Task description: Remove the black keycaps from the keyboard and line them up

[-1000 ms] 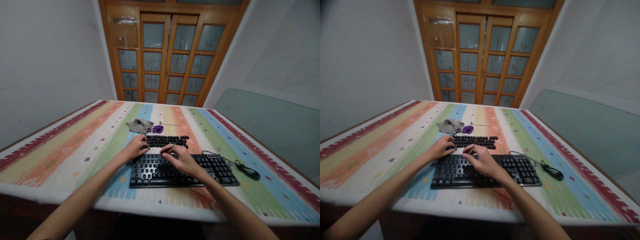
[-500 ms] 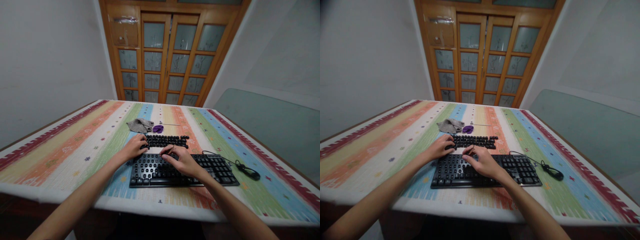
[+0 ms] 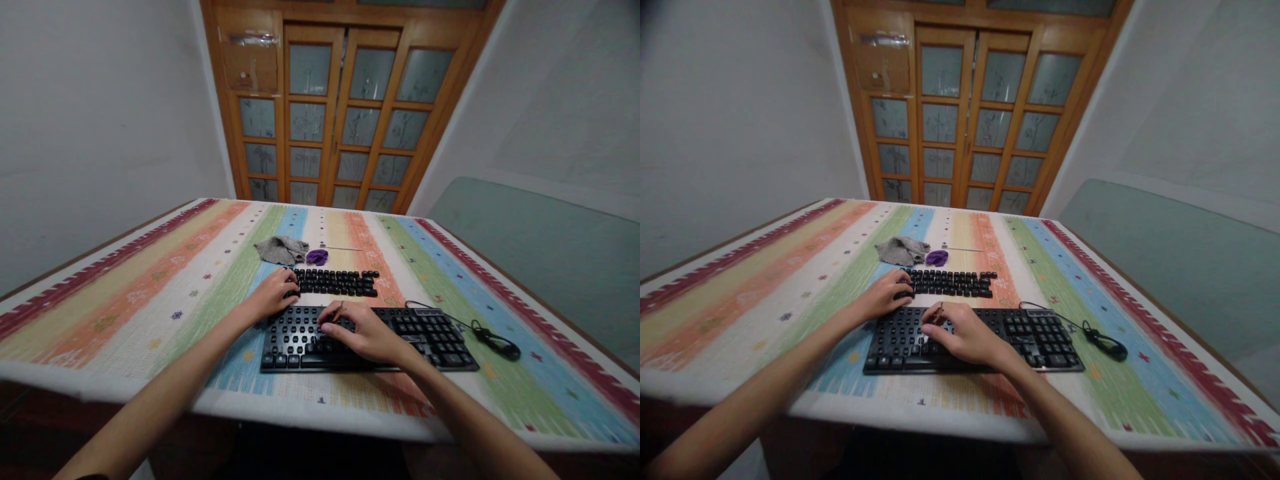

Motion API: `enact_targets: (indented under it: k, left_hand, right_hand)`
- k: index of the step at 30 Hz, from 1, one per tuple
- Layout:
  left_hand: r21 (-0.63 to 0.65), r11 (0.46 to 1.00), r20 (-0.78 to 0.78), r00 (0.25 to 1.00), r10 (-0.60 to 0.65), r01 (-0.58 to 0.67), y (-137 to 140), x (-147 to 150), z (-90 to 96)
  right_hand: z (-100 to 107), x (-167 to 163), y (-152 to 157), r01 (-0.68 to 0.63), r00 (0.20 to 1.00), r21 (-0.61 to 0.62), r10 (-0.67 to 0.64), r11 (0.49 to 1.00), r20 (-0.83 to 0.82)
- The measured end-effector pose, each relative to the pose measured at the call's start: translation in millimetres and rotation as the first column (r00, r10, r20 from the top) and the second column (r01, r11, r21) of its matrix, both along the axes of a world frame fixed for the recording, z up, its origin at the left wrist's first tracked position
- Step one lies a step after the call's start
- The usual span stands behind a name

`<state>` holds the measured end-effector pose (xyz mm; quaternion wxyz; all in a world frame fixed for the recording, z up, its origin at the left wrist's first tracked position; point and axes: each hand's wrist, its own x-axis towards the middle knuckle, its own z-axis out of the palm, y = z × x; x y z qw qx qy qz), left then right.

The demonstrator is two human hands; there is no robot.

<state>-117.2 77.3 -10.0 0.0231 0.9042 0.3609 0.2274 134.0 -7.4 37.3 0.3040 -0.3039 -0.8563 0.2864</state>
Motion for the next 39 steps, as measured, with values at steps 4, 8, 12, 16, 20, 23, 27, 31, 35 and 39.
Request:
enact_targets:
  k: [4,8,12,16,20,23,27,31,35,39]
  left_hand:
    - [0.000,1.000,-0.003,1.000,0.001,-0.001,0.5,0.4,0.2]
    - [-0.010,1.000,0.008,1.000,-0.002,0.002,-0.9,0.4,1.6]
    - [-0.011,1.000,0.007,1.000,-0.002,0.002,-0.2,0.0,1.0]
    - [-0.008,1.000,0.026,1.000,-0.001,0.001,-0.2,-0.2,1.5]
    - [-0.003,1.000,0.053,0.999,0.002,-0.001,-5.0,-0.1,4.8]
    - [0.012,0.999,0.055,0.998,-0.038,0.037,-9.8,0.2,7.0]
    - [0.017,0.993,0.084,0.990,-0.115,0.114,-15.3,2.6,8.5]
    - [0.004,0.990,0.114,0.984,-0.139,0.140,-20.2,6.1,9.0]
    - [-0.008,0.989,0.114,0.982,-0.148,0.150,-22.9,7.0,6.5]
    - [-0.004,0.985,0.091,0.981,-0.172,0.174,-24.0,6.7,2.8]
  right_hand:
    - [-2.5,-0.4,-1.8,-0.024,1.000,-0.020,0.024,1.000,0.013]
    - [-5.0,-3.6,-3.3,-0.021,1.000,-0.034,0.021,0.999,0.013]
    - [-7.6,-7.7,-4.8,-0.007,1.000,-0.018,0.007,1.000,0.007]
    - [-9.4,-10.4,-6.7,0.004,1.000,0.002,-0.004,1.000,-0.001]
    - [-10.1,-13.9,-11.4,0.054,0.998,0.015,-0.054,0.998,0.012]
    - [-14.0,-18.0,-15.4,0.106,0.994,0.039,-0.107,0.994,0.029]
    - [-21.9,-23.6,-17.7,0.086,0.994,0.112,-0.093,0.990,0.058]
    - [-17.6,-29.3,-19.9,0.036,0.978,0.178,-0.071,0.983,0.198]
    - [-2.3,-37.1,-20.9,-0.017,0.944,0.187,-0.046,0.982,0.327]
    - [4.3,-40.4,-6.1,0.035,0.955,0.101,-0.063,0.994,0.289]
